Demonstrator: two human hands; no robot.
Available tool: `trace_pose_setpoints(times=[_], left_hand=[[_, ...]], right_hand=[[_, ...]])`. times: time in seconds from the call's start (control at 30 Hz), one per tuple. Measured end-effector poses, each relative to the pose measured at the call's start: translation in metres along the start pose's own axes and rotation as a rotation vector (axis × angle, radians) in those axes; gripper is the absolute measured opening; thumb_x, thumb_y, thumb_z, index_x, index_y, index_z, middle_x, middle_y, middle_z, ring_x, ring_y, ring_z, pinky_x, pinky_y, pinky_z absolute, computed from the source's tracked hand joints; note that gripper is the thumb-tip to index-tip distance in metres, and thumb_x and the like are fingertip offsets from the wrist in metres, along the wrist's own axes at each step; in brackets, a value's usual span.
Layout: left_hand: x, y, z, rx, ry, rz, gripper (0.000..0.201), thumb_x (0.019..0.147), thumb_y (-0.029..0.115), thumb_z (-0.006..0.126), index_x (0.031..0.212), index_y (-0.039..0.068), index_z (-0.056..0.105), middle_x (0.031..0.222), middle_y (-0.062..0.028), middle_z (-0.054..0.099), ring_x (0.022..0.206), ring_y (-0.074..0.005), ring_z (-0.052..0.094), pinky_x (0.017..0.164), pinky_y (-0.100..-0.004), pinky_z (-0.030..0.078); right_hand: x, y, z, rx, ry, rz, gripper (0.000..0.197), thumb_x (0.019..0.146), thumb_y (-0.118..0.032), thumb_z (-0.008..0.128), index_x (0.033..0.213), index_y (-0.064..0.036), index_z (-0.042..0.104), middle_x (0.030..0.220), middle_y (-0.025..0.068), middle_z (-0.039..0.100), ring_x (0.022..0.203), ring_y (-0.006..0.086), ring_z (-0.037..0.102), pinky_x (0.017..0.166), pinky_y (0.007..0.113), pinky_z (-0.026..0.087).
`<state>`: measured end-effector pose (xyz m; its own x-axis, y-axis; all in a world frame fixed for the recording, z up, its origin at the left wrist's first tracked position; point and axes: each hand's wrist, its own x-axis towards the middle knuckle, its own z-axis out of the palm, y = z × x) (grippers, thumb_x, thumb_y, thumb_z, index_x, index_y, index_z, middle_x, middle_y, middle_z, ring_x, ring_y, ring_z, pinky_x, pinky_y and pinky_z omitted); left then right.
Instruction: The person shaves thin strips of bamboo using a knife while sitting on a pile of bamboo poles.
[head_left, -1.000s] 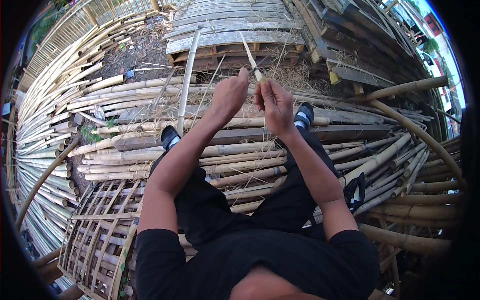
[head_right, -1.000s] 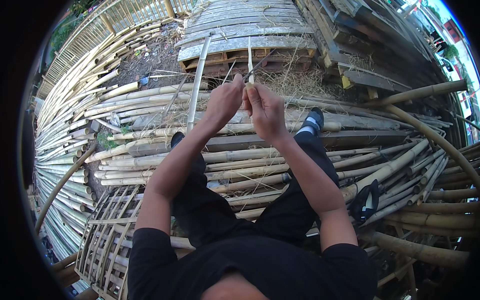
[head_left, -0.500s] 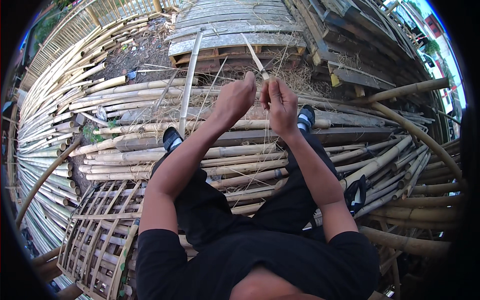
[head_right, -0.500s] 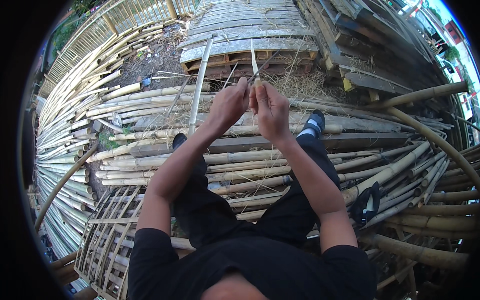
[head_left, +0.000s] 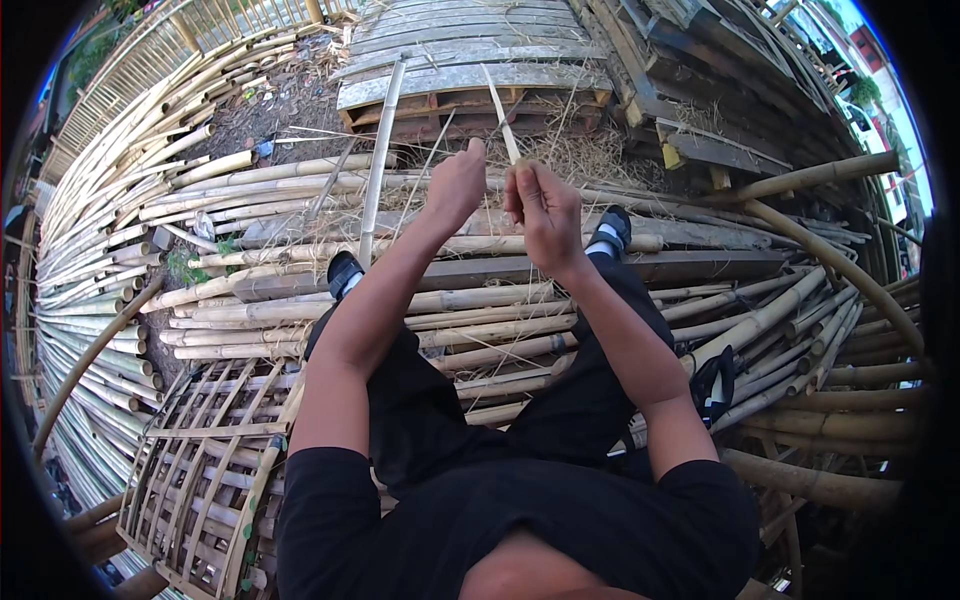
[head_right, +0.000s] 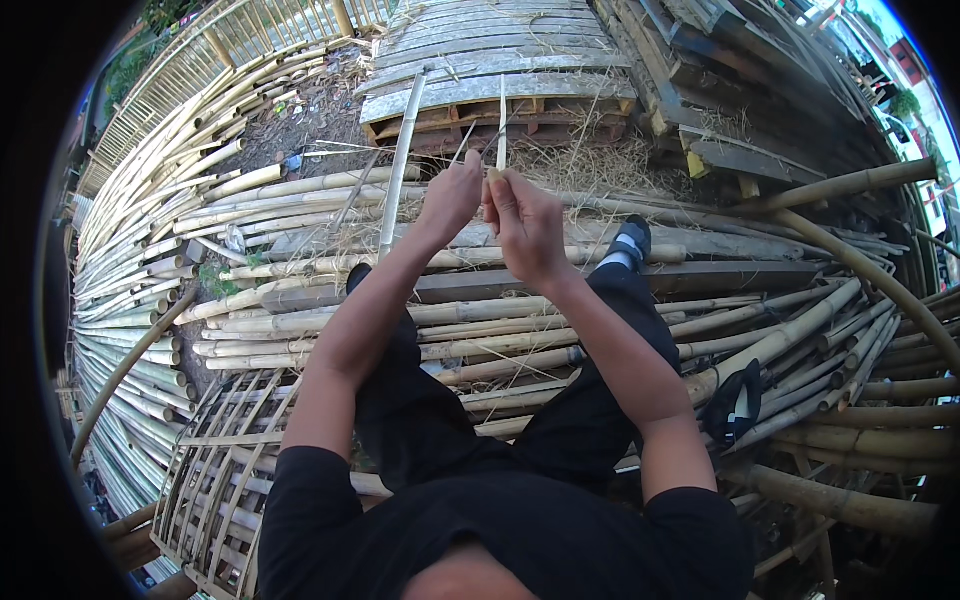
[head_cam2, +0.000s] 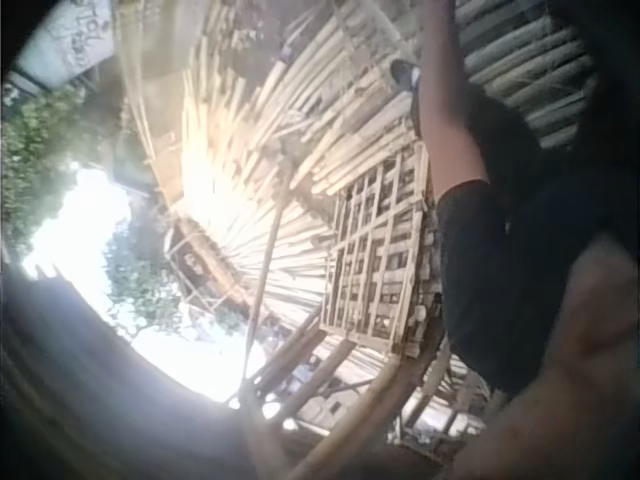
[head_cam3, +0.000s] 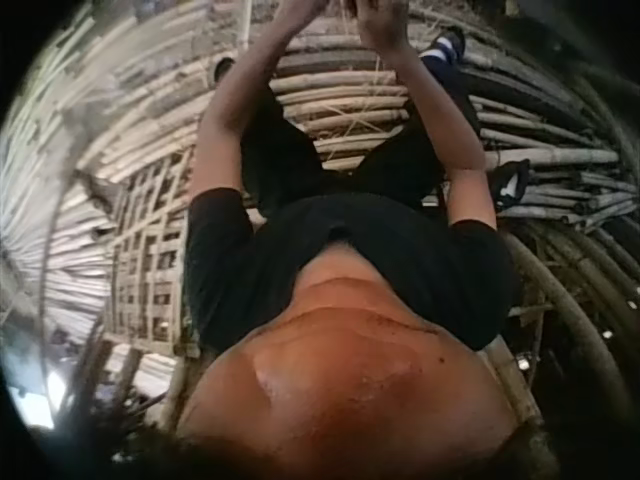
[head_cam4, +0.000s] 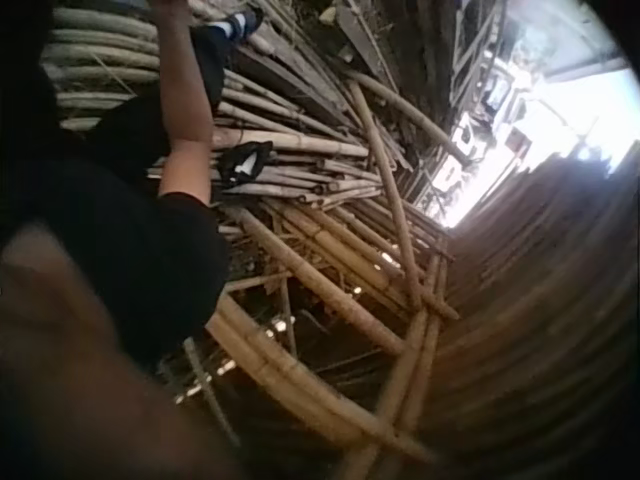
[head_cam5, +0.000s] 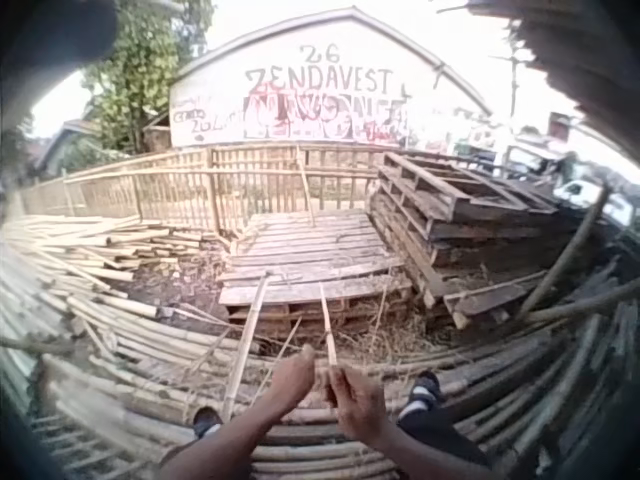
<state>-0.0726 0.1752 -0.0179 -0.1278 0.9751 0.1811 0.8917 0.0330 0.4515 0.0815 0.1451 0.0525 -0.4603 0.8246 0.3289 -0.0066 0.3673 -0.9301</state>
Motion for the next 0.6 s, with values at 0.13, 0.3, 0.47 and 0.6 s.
trace_pose_setpoints(times=[0.13,0.3,0.47,0.6], left_hand=[[0.005,0.009,-0.002,-0.047,0.017,-0.017,0.010,0.087,0.008,0.044,0.088,-0.001,0.043,0.071,-0.0245,0.062,0.068,-0.0419,0.063,0.057,-0.0500,0.049],[0.002,0.013,-0.003,-0.127,0.070,0.088,0.017,0.092,0.016,0.042,0.088,-0.001,0.042,0.063,-0.0247,0.058,0.060,-0.0440,0.059,0.053,-0.0535,0.045],[0.006,0.028,-0.019,-0.097,0.037,0.081,0.015,0.091,0.014,0.042,0.089,-0.001,0.040,0.064,-0.0249,0.059,0.060,-0.0436,0.059,0.053,-0.0526,0.046],[0.003,0.025,-0.009,-0.064,0.041,0.038,0.011,0.087,0.008,0.043,0.091,-0.001,0.039,0.068,-0.0257,0.060,0.065,-0.0429,0.062,0.056,-0.0508,0.048]], right_hand=[[0.002,0.002,-0.003,0.073,0.064,0.000,0.032,0.101,-0.026,0.039,0.084,-0.0028,0.053,0.063,-0.0006,0.048,0.053,0.0047,0.044,0.048,0.020,0.034],[0.004,-0.001,-0.009,0.055,0.088,-0.023,0.034,0.101,-0.026,0.037,0.082,-0.0027,0.052,0.063,-0.0004,0.048,0.053,0.0047,0.042,0.047,0.020,0.034],[0.003,0.002,-0.012,0.052,0.084,-0.014,0.034,0.101,-0.026,0.037,0.082,-0.0026,0.052,0.062,-0.0003,0.048,0.052,0.0050,0.042,0.048,0.020,0.034],[0.005,0.000,-0.007,0.054,0.061,-0.022,0.033,0.101,-0.025,0.037,0.082,-0.0027,0.052,0.063,-0.0001,0.048,0.053,0.0051,0.042,0.048,0.021,0.034]])
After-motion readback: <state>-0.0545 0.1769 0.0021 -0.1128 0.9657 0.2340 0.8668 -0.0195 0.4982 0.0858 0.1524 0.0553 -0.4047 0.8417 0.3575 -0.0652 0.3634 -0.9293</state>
